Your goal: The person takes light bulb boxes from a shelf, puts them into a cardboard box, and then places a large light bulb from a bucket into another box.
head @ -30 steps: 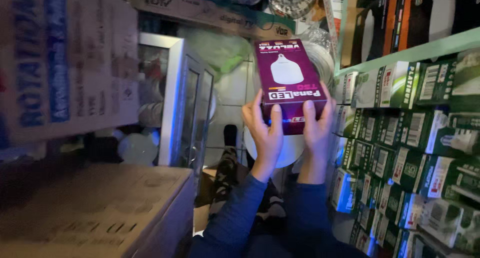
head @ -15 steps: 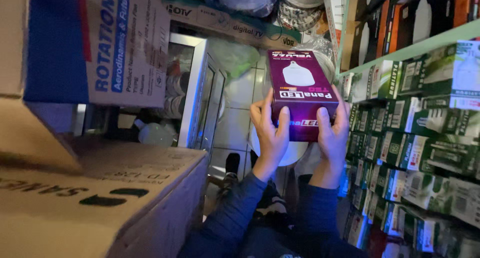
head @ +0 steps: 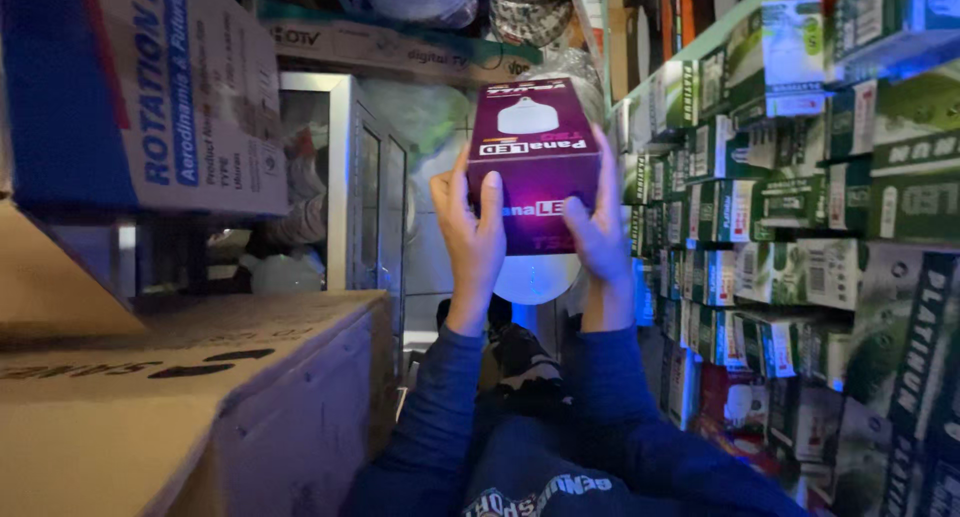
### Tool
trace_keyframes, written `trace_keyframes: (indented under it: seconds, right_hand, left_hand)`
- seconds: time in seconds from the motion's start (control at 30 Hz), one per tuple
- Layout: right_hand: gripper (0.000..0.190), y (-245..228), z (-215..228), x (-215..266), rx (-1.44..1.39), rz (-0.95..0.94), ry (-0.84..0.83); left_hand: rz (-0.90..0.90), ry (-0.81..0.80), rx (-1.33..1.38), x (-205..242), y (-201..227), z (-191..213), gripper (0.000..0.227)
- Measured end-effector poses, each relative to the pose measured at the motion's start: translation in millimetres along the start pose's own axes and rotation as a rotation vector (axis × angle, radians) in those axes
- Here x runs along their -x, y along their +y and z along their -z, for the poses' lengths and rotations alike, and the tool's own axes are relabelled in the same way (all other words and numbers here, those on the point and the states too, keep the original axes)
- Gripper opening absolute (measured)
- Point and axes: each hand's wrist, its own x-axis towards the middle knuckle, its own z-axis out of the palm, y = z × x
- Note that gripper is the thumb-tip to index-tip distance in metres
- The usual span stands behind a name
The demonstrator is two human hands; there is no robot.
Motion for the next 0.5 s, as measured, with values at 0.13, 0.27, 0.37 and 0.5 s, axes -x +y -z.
trace_keyframes:
  seconds: [0.13,0.27,0.37,0.5]
  right_hand:
    - [0.098,-4,-10,10,-0.092,-0.006,-0.003]
    - [0.089,-6,-11,18,-0.143,-0.031,-0.001]
    - [0.081,-4,-8,21,-0.238,-0.072,-0.004]
    - [0.07,2,-10,25,-0.551,-0.216,0.032]
  left_hand:
    - [-0.043,-0.007,-0.071,3,1,7,0.047]
    - [-0.017,-0.092,-0.041,5,-3,21,0.048]
    - [-0.016,-0.171,-0.04,11,-6,31,0.056]
    - [-0.173,-0.282,-0.076,16,-7,48,0.065]
